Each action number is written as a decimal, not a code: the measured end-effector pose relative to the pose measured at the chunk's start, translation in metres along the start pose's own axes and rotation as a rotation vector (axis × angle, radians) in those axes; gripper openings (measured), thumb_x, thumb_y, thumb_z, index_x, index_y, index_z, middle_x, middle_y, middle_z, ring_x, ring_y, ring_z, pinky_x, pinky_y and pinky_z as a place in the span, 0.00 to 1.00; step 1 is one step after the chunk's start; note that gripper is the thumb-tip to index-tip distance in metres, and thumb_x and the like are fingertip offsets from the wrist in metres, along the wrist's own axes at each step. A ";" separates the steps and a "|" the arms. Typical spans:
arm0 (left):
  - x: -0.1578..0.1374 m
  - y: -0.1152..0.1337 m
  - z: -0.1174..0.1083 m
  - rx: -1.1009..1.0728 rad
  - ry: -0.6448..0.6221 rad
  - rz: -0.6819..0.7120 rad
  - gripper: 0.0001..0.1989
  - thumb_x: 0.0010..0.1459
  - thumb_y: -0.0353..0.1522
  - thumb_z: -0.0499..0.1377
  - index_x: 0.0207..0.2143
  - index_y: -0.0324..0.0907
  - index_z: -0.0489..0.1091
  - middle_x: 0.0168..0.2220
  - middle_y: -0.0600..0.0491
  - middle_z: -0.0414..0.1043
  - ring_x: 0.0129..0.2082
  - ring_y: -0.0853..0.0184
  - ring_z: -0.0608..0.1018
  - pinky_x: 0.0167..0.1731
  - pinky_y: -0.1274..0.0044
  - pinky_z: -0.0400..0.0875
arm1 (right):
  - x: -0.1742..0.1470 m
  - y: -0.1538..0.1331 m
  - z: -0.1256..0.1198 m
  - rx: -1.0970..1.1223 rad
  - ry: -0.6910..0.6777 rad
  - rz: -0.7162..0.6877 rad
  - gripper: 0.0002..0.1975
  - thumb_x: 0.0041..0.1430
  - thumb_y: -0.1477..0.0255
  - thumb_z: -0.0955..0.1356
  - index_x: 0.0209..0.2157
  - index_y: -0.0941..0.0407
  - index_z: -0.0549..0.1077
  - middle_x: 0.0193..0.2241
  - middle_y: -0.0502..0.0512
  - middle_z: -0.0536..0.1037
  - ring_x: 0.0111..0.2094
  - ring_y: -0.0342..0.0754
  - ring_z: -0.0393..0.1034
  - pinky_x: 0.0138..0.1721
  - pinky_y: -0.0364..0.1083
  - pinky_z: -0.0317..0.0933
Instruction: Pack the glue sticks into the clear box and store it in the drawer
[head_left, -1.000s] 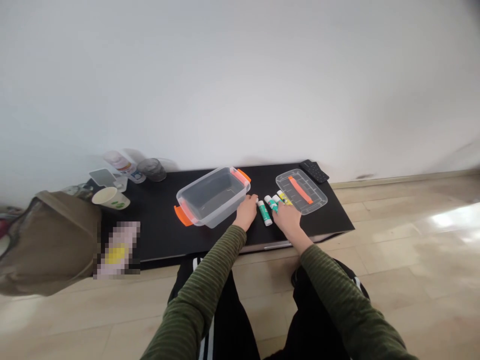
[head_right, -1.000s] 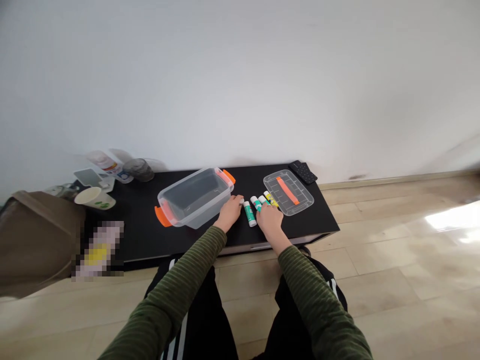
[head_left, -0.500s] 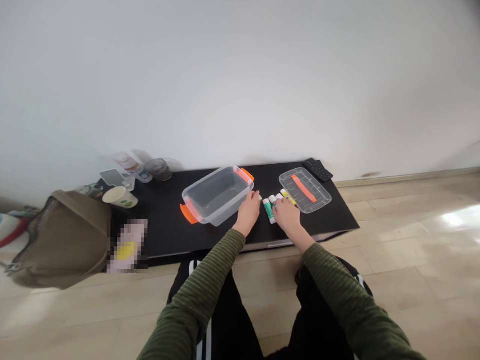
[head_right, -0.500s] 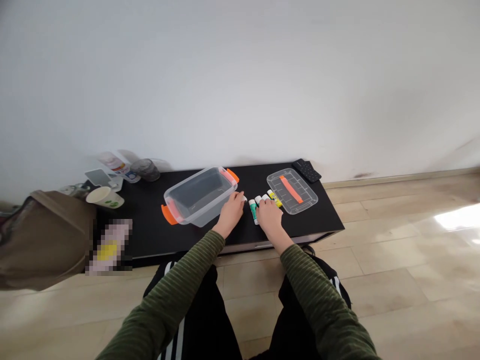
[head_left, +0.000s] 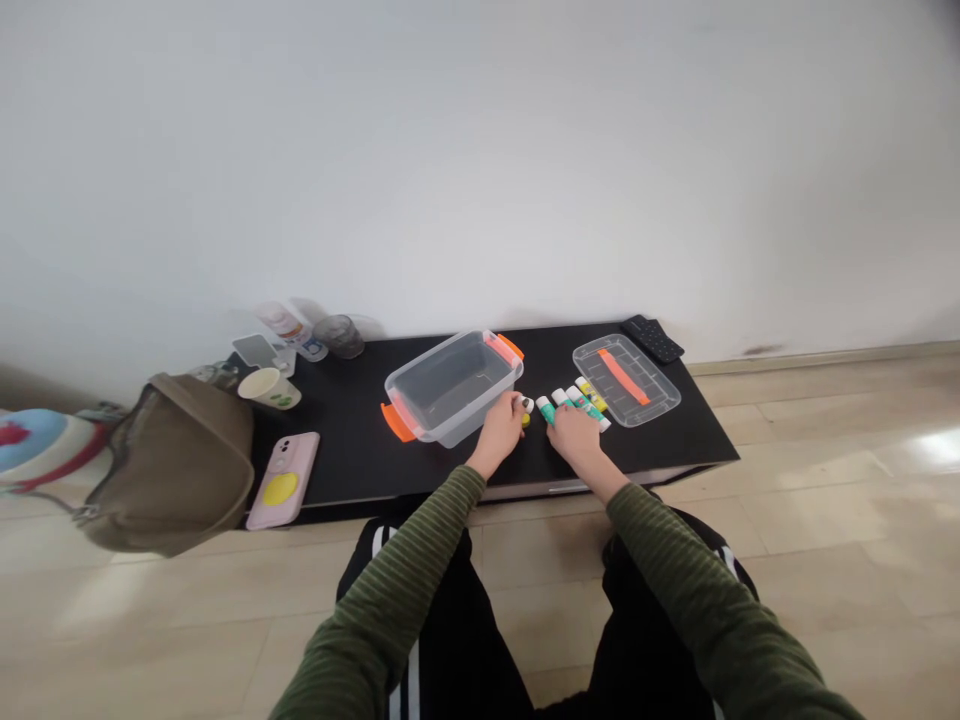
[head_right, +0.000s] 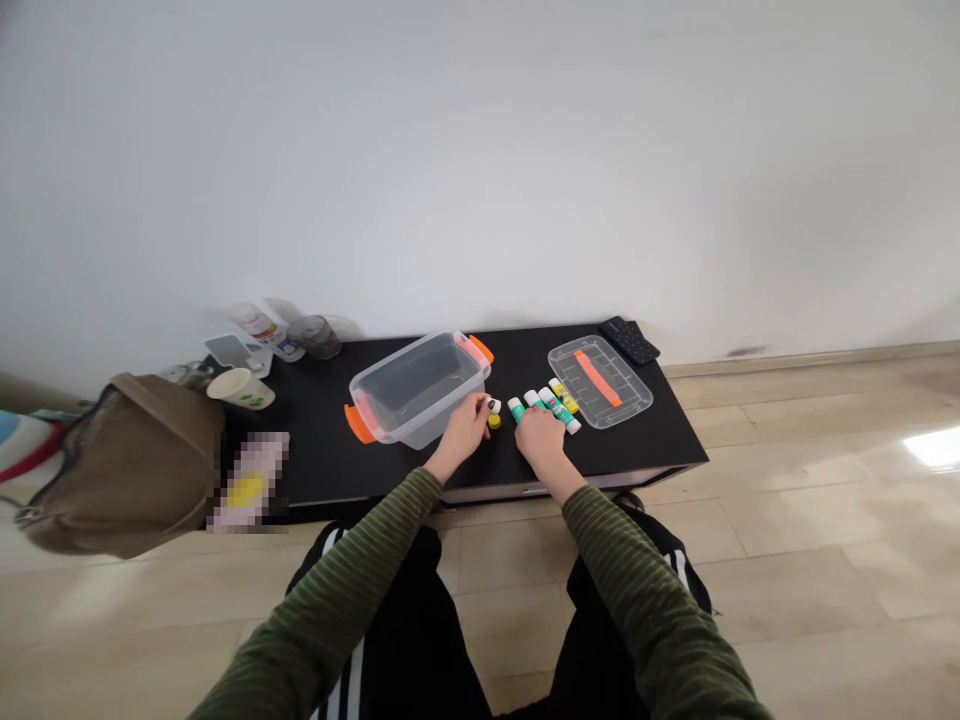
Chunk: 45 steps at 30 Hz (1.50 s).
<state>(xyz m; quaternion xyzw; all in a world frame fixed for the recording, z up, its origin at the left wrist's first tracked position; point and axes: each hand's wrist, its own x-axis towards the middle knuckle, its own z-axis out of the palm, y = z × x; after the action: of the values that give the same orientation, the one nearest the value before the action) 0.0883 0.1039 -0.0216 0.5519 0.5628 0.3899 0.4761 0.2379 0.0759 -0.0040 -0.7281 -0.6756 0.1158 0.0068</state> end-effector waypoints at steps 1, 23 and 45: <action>0.002 -0.002 0.001 -0.067 -0.017 -0.063 0.06 0.62 0.34 0.60 0.40 0.43 0.69 0.27 0.57 0.72 0.19 0.73 0.71 0.26 0.79 0.65 | 0.000 0.002 -0.001 0.010 0.018 -0.012 0.14 0.66 0.70 0.62 0.48 0.57 0.75 0.46 0.68 0.78 0.50 0.59 0.71 0.44 0.52 0.65; 0.012 0.000 0.008 -0.554 -0.052 -0.175 0.19 0.54 0.45 0.67 0.38 0.38 0.72 0.27 0.55 0.69 0.24 0.75 0.73 0.21 0.84 0.64 | -0.022 0.036 -0.014 0.314 0.155 -0.254 0.18 0.66 0.69 0.64 0.57 0.52 0.72 0.52 0.59 0.74 0.48 0.52 0.71 0.44 0.45 0.64; 0.010 0.000 0.001 -0.494 -0.209 -0.023 0.29 0.52 0.48 0.68 0.49 0.35 0.78 0.25 0.55 0.67 0.24 0.76 0.67 0.26 0.81 0.61 | -0.010 0.043 0.003 0.912 -0.003 -0.174 0.17 0.61 0.61 0.68 0.47 0.53 0.81 0.33 0.52 0.81 0.32 0.47 0.72 0.35 0.46 0.67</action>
<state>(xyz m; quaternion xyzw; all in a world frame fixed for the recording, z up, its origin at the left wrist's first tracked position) 0.0904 0.1132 -0.0225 0.4499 0.4047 0.4508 0.6562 0.2788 0.0616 -0.0127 -0.5913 -0.6144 0.4009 0.3350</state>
